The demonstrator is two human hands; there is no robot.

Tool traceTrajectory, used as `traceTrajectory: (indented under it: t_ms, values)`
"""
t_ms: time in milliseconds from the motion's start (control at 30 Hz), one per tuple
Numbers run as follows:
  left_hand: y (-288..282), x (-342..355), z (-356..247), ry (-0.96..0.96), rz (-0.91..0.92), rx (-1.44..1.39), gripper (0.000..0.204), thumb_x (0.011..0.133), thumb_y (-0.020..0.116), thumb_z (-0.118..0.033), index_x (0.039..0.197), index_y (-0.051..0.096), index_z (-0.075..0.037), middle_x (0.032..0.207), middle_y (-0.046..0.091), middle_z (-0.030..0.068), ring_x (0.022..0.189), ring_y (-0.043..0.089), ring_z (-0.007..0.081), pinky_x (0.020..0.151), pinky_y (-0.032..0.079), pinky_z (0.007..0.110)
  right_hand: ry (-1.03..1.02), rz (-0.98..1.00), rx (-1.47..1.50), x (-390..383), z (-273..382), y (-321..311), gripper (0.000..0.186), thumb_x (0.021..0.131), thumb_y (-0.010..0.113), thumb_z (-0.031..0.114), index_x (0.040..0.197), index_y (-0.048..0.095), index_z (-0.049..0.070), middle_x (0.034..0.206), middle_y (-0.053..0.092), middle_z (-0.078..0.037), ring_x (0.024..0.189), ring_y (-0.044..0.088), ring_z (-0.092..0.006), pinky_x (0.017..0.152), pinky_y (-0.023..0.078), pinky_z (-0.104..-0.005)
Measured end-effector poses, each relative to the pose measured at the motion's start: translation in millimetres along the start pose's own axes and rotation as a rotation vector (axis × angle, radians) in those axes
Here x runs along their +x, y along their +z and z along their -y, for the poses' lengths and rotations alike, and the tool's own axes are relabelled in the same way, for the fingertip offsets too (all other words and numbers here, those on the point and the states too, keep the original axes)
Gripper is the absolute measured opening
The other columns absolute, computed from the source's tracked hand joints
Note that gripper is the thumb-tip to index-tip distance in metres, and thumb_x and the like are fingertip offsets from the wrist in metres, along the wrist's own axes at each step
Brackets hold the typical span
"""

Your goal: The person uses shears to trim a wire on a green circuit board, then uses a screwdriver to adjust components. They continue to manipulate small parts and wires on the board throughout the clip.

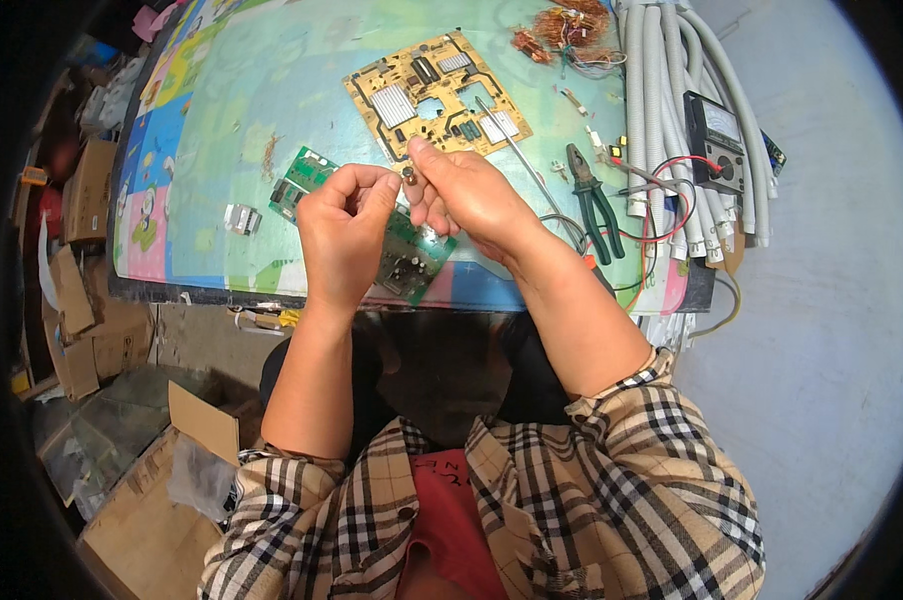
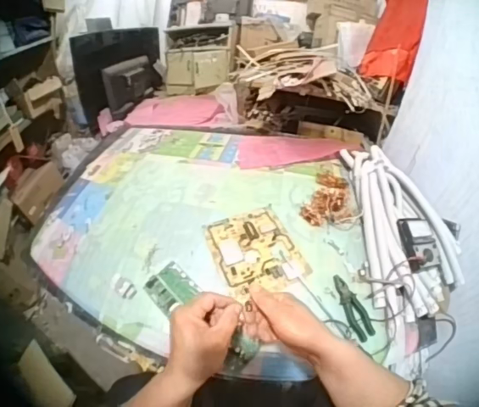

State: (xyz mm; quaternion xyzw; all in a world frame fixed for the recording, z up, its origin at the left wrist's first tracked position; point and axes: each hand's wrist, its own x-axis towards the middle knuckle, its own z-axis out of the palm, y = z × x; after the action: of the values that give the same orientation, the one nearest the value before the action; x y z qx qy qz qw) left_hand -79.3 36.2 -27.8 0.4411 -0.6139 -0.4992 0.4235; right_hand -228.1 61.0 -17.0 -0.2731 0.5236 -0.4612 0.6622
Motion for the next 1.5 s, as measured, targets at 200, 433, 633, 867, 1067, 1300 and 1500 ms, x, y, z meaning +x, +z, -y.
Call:
traceTrajectory:
  t_ms: [200, 433, 633, 867, 1067, 1300, 1500]
  values:
    - [-13, 0, 2, -0.130, 0.114, -0.011, 0.013, 0.083, 0.064, -0.008, 0.076, 0.062, 0.003, 0.063, 0.048, -0.0073, 0.058, 0.036, 0.0011, 0.051, 0.028, 0.019, -0.247, 0.066, -0.271, 0, 2, 3, 0.021, 0.089, 0.062, 0.026, 0.089, 0.055, 0.006, 0.065, 0.052, 0.002, 0.057, 0.052, -0.0074, 0.053, 0.043, -0.0206]
    - [-22, 2, -10, -0.199, 0.204, -0.087, 0.013, 0.082, 0.062, -0.008, 0.074, 0.062, 0.002, 0.059, 0.050, -0.0049, 0.055, 0.039, 0.0029, 0.048, 0.032, 0.022, -0.147, 0.209, -0.216, 3, 0, -8, 0.016, 0.084, 0.069, 0.016, 0.086, 0.056, 0.006, 0.068, 0.058, 0.001, 0.057, 0.055, -0.0046, 0.052, 0.043, -0.0171]
    - [-28, 3, -12, -0.168, 0.123, -0.068, 0.012, 0.082, 0.064, -0.008, 0.075, 0.063, 0.002, 0.059, 0.050, -0.0049, 0.055, 0.039, 0.0028, 0.048, 0.031, 0.022, -0.072, 0.126, -0.050, 2, 8, -12, 0.010, 0.085, 0.061, 0.011, 0.089, 0.058, 0.002, 0.076, 0.062, -0.004, 0.061, 0.059, -0.0087, 0.052, 0.045, -0.0190]
    - [-41, 9, -13, -0.156, 0.052, -0.030, 0.010, 0.083, 0.064, -0.005, 0.075, 0.064, 0.002, 0.060, 0.051, -0.0048, 0.055, 0.038, 0.0019, 0.048, 0.030, 0.021, -0.101, 0.163, -0.033, 2, 10, -18, 0.010, 0.084, 0.061, 0.008, 0.091, 0.057, 0.001, 0.078, 0.062, -0.005, 0.066, 0.061, -0.0097, 0.056, 0.048, -0.0192]
    - [-48, 10, -12, -0.164, 0.038, -0.058, 0.009, 0.084, 0.064, -0.005, 0.078, 0.064, 0.001, 0.068, 0.056, -0.0044, 0.062, 0.042, 0.0029, 0.055, 0.032, 0.021, -0.172, 0.161, -0.183, 3, 7, -18, 0.014, 0.088, 0.062, 0.010, 0.097, 0.059, 0.000, 0.080, 0.063, -0.004, 0.067, 0.062, -0.0087, 0.059, 0.050, -0.0206]
    - [-45, 10, -12, -0.122, 0.015, 0.016, 0.011, 0.085, 0.063, -0.005, 0.076, 0.063, 0.001, 0.067, 0.054, -0.0050, 0.062, 0.041, 0.0027, 0.054, 0.031, 0.021, -0.145, 0.155, 0.037, 1, 9, -21, 0.018, 0.092, 0.057, 0.016, 0.100, 0.059, -0.001, 0.078, 0.063, -0.002, 0.062, 0.060, -0.0081, 0.053, 0.048, -0.0196]
    - [-46, 11, -6, -0.093, 0.002, 0.033, 0.013, 0.085, 0.063, -0.006, 0.074, 0.061, 0.000, 0.066, 0.052, -0.0057, 0.062, 0.039, 0.0025, 0.054, 0.030, 0.021, -0.071, 0.315, 0.407, 10, 0, -25, 0.019, 0.093, 0.056, 0.016, 0.099, 0.059, -0.002, 0.075, 0.062, -0.003, 0.061, 0.060, -0.0090, 0.053, 0.051, -0.0206]
